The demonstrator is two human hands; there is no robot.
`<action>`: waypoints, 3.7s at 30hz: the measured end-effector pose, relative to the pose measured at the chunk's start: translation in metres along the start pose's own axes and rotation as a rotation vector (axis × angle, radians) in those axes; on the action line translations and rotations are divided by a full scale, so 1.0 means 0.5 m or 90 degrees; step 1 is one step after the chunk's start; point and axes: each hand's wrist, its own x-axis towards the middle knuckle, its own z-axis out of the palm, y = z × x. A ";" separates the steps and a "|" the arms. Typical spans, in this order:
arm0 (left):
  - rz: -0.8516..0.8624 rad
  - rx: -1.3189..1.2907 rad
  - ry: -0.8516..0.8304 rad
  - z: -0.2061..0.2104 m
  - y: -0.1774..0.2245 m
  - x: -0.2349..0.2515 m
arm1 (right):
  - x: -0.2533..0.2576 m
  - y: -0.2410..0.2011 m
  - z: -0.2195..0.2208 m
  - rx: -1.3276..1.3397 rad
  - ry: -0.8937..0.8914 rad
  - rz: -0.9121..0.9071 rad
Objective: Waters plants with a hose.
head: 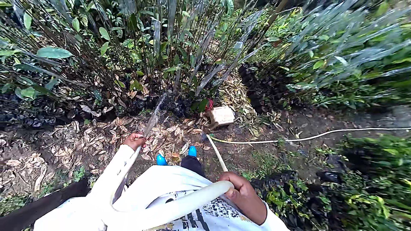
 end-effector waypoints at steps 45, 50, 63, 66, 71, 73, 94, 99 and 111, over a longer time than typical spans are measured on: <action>-0.032 -0.093 0.223 -0.148 -0.154 -0.115 | 0.079 -0.006 0.038 -0.032 -0.136 0.022; -0.043 -0.101 0.229 -0.157 -0.160 -0.124 | 0.088 -0.011 0.043 -0.033 -0.143 0.028; -0.093 -0.099 0.351 -0.197 -0.224 -0.181 | 0.107 -0.025 0.058 -0.045 -0.168 0.056; -0.098 -0.081 0.354 -0.204 -0.216 -0.187 | 0.111 -0.027 0.058 -0.043 -0.182 0.055; -0.066 -0.116 0.317 -0.188 -0.196 -0.170 | 0.112 -0.030 0.058 -0.039 -0.190 0.052; -0.059 -0.128 0.320 -0.189 -0.190 -0.165 | 0.111 -0.031 0.058 -0.034 -0.189 0.050; 0.064 -0.157 0.260 -0.179 -0.088 -0.122 | 0.090 -0.026 0.050 -0.050 -0.148 -0.013; 0.071 -0.128 0.218 -0.160 -0.037 -0.113 | 0.082 -0.023 0.047 -0.014 -0.135 -0.021; 0.106 -0.053 0.224 -0.137 0.063 -0.040 | 0.064 -0.018 0.014 -0.014 -0.045 -0.062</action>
